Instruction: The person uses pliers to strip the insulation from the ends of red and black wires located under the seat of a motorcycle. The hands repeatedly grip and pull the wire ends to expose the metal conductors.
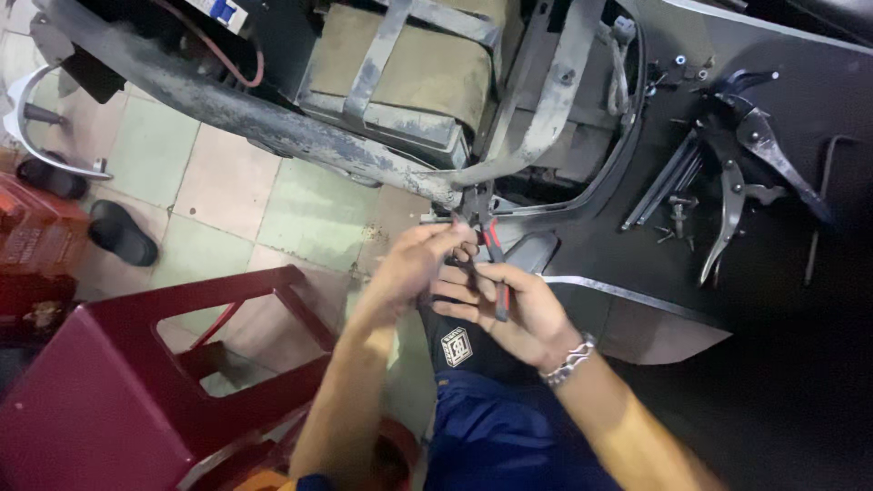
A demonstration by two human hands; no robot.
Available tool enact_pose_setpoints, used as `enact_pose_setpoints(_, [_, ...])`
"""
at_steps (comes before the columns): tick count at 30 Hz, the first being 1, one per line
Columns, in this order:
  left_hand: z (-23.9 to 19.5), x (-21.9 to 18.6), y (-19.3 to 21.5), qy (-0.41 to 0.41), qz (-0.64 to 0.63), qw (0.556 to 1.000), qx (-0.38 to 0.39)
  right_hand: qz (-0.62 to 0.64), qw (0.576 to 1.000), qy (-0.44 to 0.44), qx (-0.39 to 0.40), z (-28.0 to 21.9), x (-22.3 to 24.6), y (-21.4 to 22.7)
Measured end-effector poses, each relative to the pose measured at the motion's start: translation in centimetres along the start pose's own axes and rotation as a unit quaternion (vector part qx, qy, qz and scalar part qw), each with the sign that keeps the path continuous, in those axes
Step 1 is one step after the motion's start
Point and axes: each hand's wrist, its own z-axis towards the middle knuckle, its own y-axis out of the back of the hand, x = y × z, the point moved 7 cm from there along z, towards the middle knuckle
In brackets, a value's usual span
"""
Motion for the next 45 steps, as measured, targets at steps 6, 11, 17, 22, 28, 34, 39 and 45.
enact_pose_setpoints(6, [1.2,-1.0,-0.4,-0.011,-0.113,0.989,0.090,0.001,0.994,0.056,-0.094,0.6,-0.5,0.9])
enact_pose_setpoints(11, [2.1,0.6,0.3,0.005,-0.065,0.994,0.091,0.032,0.997,0.044,-0.055,0.5,-0.8,-1.3])
enact_pose_setpoints(17, [0.1,0.7,-3.4,0.127,-0.326,0.904,0.247,0.132,0.984,-0.007,-0.116,1.3,-1.5,-3.7])
enact_pose_setpoints(22, [0.9,2.4,-6.3,0.075,-0.405,0.887,0.209,0.090,0.994,-0.001,-0.064,0.2,0.4,-2.8])
enact_pose_setpoints(28, [4.3,3.7,-13.5,-0.086,-0.460,0.883,-0.042,-0.123,0.954,-0.253,-0.102,-3.9,10.4,3.1])
enact_pose_setpoints(34, [6.4,4.1,-14.5,-0.163,-0.473,0.866,0.010,-0.237,0.917,-0.320,-0.031,-2.6,14.4,3.7])
enact_pose_setpoints(39, [1.2,3.4,-7.4,0.064,-0.362,0.927,0.074,-0.003,0.994,-0.106,-0.024,-2.5,4.6,0.3])
enact_pose_setpoints(45, [1.3,0.8,-3.0,0.125,-0.279,0.922,0.240,0.085,0.996,0.000,-0.034,0.7,-0.2,-3.4])
